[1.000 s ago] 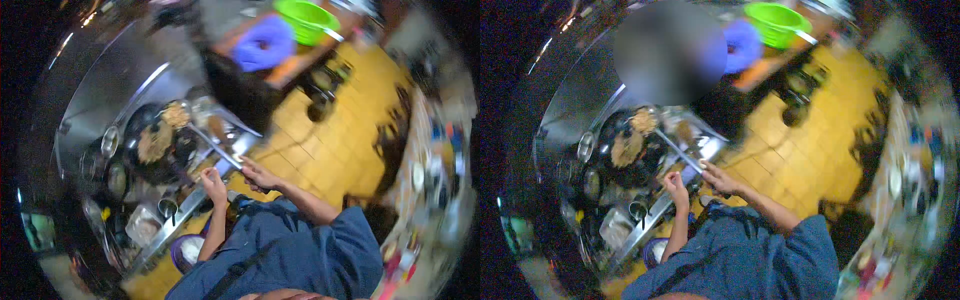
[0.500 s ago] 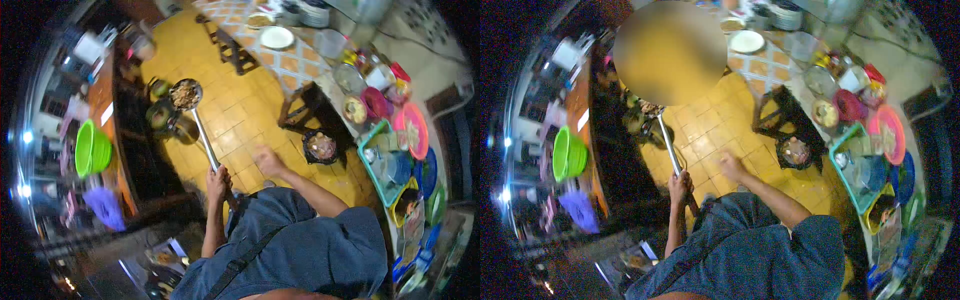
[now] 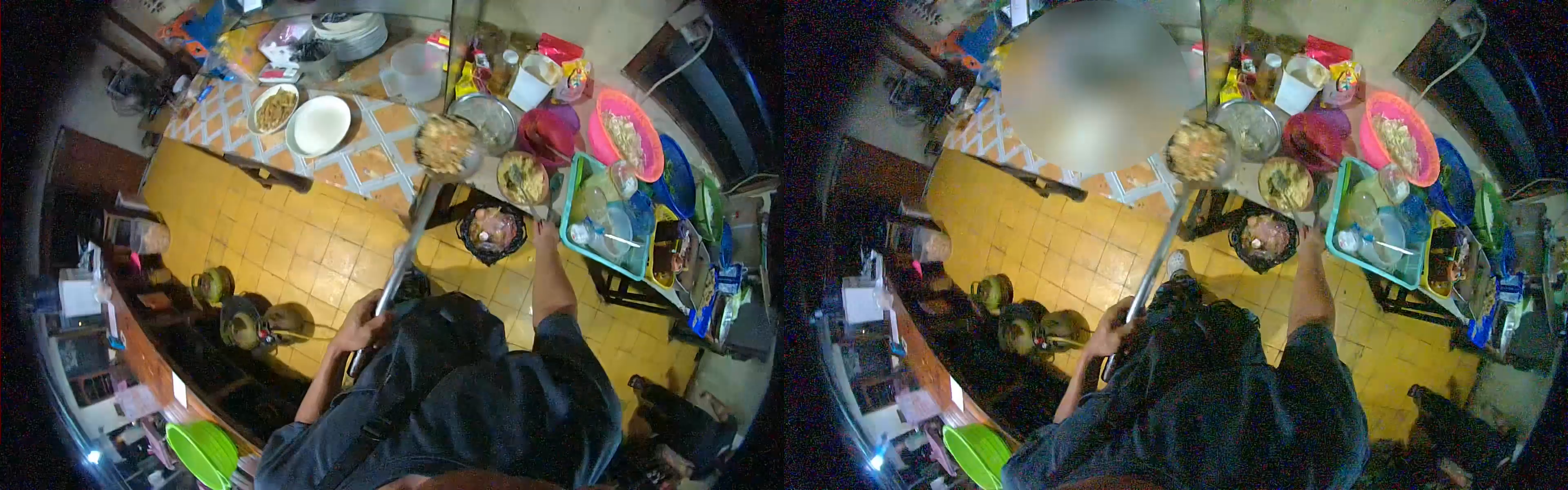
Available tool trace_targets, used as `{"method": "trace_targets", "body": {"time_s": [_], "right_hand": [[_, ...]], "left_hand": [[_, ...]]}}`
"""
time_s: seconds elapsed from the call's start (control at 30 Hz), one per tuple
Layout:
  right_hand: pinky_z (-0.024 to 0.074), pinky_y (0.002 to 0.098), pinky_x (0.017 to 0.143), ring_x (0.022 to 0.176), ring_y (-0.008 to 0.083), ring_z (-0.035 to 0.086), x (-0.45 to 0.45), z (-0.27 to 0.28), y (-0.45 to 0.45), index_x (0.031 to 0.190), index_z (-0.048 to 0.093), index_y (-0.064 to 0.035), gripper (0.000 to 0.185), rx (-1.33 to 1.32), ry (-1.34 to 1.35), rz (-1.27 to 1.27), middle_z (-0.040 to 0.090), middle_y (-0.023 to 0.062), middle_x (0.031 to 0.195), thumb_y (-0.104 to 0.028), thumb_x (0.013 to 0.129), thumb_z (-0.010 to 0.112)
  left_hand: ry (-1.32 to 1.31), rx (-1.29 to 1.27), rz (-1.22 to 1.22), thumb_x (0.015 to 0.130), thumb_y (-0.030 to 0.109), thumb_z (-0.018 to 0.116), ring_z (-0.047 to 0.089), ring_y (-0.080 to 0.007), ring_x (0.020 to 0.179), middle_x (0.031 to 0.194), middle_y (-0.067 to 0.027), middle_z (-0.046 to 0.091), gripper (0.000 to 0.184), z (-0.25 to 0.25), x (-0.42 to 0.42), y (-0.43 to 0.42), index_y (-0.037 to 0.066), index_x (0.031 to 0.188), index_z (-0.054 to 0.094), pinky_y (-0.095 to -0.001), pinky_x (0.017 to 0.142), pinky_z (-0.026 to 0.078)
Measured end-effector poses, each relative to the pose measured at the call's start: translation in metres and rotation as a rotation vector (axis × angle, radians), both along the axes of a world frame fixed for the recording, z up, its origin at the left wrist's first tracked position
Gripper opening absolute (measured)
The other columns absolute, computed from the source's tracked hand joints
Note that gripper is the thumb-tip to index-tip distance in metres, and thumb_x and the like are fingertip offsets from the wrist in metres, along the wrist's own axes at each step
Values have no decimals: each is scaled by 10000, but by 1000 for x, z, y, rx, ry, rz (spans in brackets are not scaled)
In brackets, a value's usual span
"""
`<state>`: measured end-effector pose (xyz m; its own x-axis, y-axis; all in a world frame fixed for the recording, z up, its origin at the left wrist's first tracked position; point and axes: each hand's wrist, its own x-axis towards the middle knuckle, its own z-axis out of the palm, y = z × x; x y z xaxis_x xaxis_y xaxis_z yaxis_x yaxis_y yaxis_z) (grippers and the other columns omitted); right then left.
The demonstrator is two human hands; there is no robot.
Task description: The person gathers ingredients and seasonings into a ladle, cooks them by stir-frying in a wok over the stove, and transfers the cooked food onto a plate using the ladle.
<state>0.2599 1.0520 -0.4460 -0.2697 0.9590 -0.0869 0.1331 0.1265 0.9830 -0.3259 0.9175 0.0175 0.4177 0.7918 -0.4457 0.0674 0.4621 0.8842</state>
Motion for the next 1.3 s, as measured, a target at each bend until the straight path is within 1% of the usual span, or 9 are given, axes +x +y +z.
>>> {"method": "trace_targets", "body": {"time_s": [0.17,0.27,0.4,0.53,0.8,0.93,1.07,1.13,1.3], "right_hand": [[490,268,648,776,143,551,-58,84,-27,990,508,-34,277,641,2414,-655,555,75,877,-270,852,552],[477,255,556,646,123,548,-118,177,-71,856,537,-40,180,731,3067,-480,555,60,734,-218,857,564],[386,225,467,547,84,474,-196,322,-99,909,616,-4,171,1265,2993,-837,520,23,634,-152,863,544],[368,227,470,537,88,439,-232,415,-121,888,609,49,208,1523,2562,-311,487,27,594,-142,876,527],[388,229,521,552,99,467,-213,488,-76,902,619,0,207,1288,2162,-83,506,33,612,-174,884,507],[507,351,640,747,292,609,-197,458,-58,988,477,-64,150,918,1686,198,620,139,885,-61,848,531],[493,315,595,690,247,607,-202,428,-48,962,483,-22,127,1020,1764,107,619,139,840,-107,872,513],[472,287,558,657,184,596,-209,439,-44,955,498,15,190,1417,2420,-251,617,125,758,-166,903,470],[434,246,566,572,134,530,-199,435,-52,933,520,48,215,1651,2583,87,585,100,673,-155,906,455]], "left_hand": [[-38,155,-302,828,98,537,454,-92,488,681,-29,490,300,3,-6,78,15,1101,446,-244,420,370],[11,82,-492,828,132,565,449,-88,512,679,-43,492,254,11,-4,121,20,1038,474,-239,460,373],[139,157,-635,838,169,573,445,-99,553,679,-50,484,216,8,11,157,27,961,465,-245,502,374],[169,413,-727,840,200,574,468,-142,614,679,-71,472,244,-7,28,179,15,941,451,-291,562,398],[235,303,-893,813,242,600,473,-169,691,706,-81,448,297,-1,78,192,8,941,469,-311,629,394],[163,284,-908,807,246,604,467,-177,676,706,-100,460,304,8,93,192,6,931,466,-323,608,385],[217,328,-967,804,242,607,465,-183,666,695,-109,456,296,-3,96,191,12,921,462,-325,598,380],[184,354,-963,801,251,613,478,-194,664,687,-109,457,305,0,101,192,17,919,456,-329,600,387],[205,338,-942,799,254,616,494,-214,668,698,-119,475,316,6,106,191,17,935,458,-335,612,399]]}}
